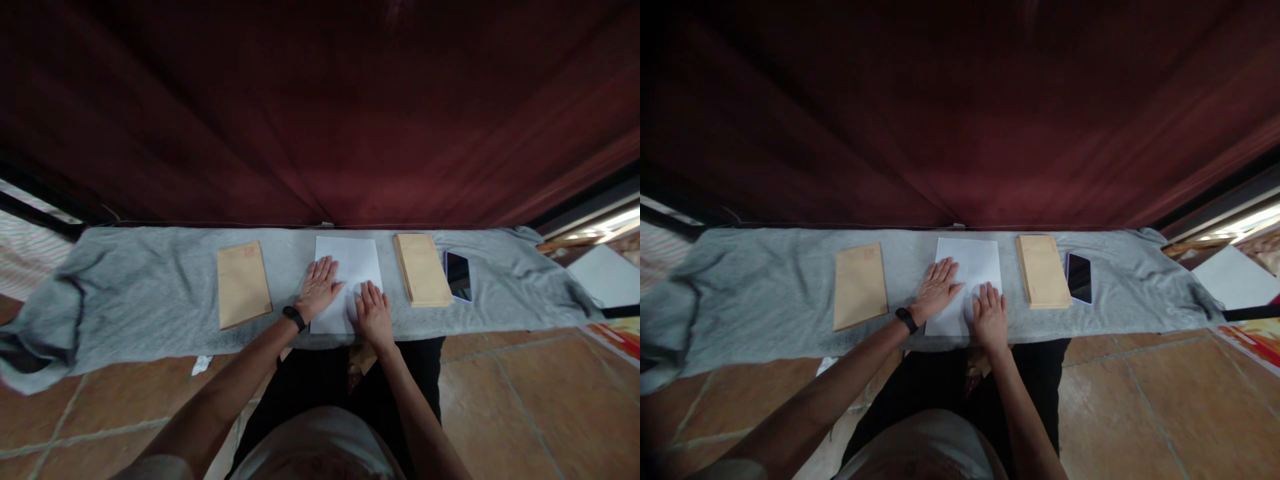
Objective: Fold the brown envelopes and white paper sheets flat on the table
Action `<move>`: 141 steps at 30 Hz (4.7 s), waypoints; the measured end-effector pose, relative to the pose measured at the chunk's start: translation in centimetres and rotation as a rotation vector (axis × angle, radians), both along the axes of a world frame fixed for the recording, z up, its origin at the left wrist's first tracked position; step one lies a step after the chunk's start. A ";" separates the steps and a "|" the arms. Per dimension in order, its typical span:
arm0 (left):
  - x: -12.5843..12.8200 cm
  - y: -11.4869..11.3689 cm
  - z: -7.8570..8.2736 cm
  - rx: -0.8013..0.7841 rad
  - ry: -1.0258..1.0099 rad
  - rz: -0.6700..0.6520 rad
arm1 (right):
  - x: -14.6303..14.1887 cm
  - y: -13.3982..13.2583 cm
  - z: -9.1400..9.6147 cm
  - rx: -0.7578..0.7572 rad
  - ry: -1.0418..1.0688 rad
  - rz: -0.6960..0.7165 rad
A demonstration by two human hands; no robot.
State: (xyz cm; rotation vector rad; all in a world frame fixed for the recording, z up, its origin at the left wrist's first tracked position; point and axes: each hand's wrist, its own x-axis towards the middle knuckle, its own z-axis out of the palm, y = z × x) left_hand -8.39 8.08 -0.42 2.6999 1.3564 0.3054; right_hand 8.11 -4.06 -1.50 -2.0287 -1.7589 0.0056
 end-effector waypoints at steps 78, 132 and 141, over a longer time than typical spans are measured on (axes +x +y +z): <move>0.7 0.3 1.3 0.042 -0.023 0.045 | 2.3 8.1 -0.5 0.067 0.185 0.056; -2.0 -10.1 0.1 0.051 -0.050 -0.113 | -0.3 -2.7 0.1 -0.071 -0.139 0.167; -5.0 -9.9 -0.3 0.092 -0.006 -0.042 | 3.4 -4.2 -0.8 -0.054 -0.186 0.059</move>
